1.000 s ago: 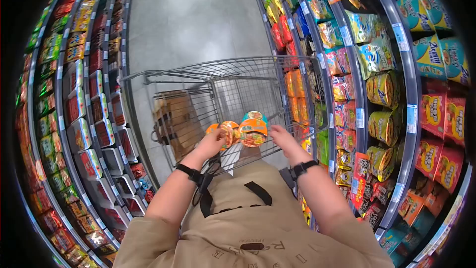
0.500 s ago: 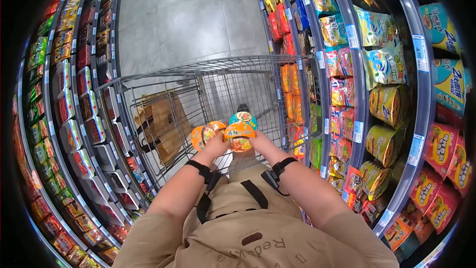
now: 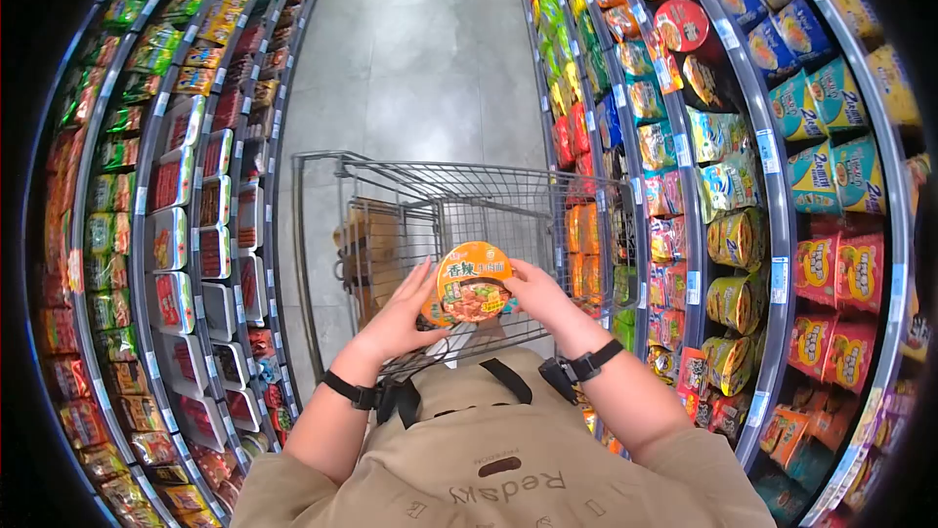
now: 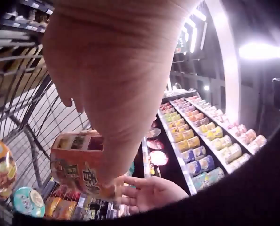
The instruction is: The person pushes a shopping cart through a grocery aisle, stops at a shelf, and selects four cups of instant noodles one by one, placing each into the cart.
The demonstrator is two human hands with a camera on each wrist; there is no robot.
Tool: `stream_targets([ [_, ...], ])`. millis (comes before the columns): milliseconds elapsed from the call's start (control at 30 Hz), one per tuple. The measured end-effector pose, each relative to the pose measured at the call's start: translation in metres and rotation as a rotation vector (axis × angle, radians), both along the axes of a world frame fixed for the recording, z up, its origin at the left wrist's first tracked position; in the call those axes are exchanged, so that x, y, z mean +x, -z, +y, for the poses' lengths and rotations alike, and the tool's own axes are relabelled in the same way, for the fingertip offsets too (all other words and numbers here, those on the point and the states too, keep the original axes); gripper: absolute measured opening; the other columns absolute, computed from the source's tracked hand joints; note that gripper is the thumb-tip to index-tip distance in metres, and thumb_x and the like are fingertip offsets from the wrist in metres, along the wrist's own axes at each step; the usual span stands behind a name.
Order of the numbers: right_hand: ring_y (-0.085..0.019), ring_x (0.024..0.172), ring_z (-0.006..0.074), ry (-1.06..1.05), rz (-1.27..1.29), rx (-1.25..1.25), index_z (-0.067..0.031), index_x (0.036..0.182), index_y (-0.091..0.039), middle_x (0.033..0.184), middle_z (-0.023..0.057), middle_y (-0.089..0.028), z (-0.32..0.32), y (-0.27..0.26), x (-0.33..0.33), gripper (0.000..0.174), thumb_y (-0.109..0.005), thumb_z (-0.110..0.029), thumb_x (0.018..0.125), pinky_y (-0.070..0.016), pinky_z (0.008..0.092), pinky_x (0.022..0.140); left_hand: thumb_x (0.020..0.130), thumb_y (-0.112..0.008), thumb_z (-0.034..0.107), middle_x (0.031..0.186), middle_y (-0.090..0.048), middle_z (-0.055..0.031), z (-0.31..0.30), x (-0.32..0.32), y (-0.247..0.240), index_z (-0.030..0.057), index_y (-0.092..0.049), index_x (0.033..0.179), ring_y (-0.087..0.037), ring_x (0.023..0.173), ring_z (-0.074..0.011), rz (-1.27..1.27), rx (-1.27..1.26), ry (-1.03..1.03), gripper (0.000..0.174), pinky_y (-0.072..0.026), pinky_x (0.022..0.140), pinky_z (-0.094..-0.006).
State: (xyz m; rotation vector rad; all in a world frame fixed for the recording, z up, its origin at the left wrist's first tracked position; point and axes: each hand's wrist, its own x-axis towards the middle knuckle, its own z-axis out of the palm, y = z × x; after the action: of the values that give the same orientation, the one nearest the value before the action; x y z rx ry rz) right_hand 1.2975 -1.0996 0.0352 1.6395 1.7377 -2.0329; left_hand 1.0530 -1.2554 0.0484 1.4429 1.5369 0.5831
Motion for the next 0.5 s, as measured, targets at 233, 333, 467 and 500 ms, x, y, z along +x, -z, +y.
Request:
stream_targets([
  [233,-0.068,0.109,0.0145,0.010,0.361,-0.115,-0.0012,0.152,-0.050,0.128,0.0099,-0.070,-0.076,-0.112,-0.047,0.047,-0.053,-0.014,0.107,-0.0577,0.0300,0.085,0.071,-0.094,0.018,0.165,-0.035,-0.0218,-0.046,-0.054,-0.077,0.0033,-0.023,0.163,-0.033,0.154,-0.0380,-0.021,0.345,-0.169,0.117,-0.0304,0.125,-0.0447],
  [333,-0.053,0.136,0.0199,-0.005,0.491,0.051,-0.0003,0.160,-0.036,0.151,0.0132,-0.054,-0.109,-0.138,-0.055,0.056,-0.054,-0.013,0.108,-0.0430,0.0332,0.112,0.071,-0.096,0.023,0.156,-0.045,-0.0187,-0.059,-0.064,-0.093,-0.0015,-0.026,0.160,-0.043,0.147,-0.0313,-0.194,0.396,-0.208,0.116,-0.0340,0.122,-0.0433],
  [467,-0.031,0.155,0.0234,0.057,0.685,0.037,0.0000,0.166,-0.017,0.169,0.0149,-0.029,-0.150,-0.173,-0.050,0.069,-0.054,-0.014,0.109,-0.0258,0.0369,0.125,0.080,-0.090,0.026,0.152,-0.049,-0.0135,-0.074,-0.066,-0.086,-0.0005,-0.028,0.159,-0.047,0.142,-0.0228,-0.536,0.323,-0.221,0.104,-0.0351,0.121,-0.0394],
  [500,-0.031,0.155,0.0234,0.084,0.677,0.050,0.0000,0.166,-0.017,0.169,0.0149,-0.029,-0.161,-0.179,-0.047,0.069,-0.054,-0.014,0.109,-0.0258,0.0369,0.125,0.080,-0.090,0.026,0.152,-0.049,-0.0135,-0.075,-0.065,-0.087,-0.0005,-0.028,0.159,-0.047,0.142,-0.0228,-0.548,0.317,-0.193,0.104,-0.0351,0.121,-0.0394],
])
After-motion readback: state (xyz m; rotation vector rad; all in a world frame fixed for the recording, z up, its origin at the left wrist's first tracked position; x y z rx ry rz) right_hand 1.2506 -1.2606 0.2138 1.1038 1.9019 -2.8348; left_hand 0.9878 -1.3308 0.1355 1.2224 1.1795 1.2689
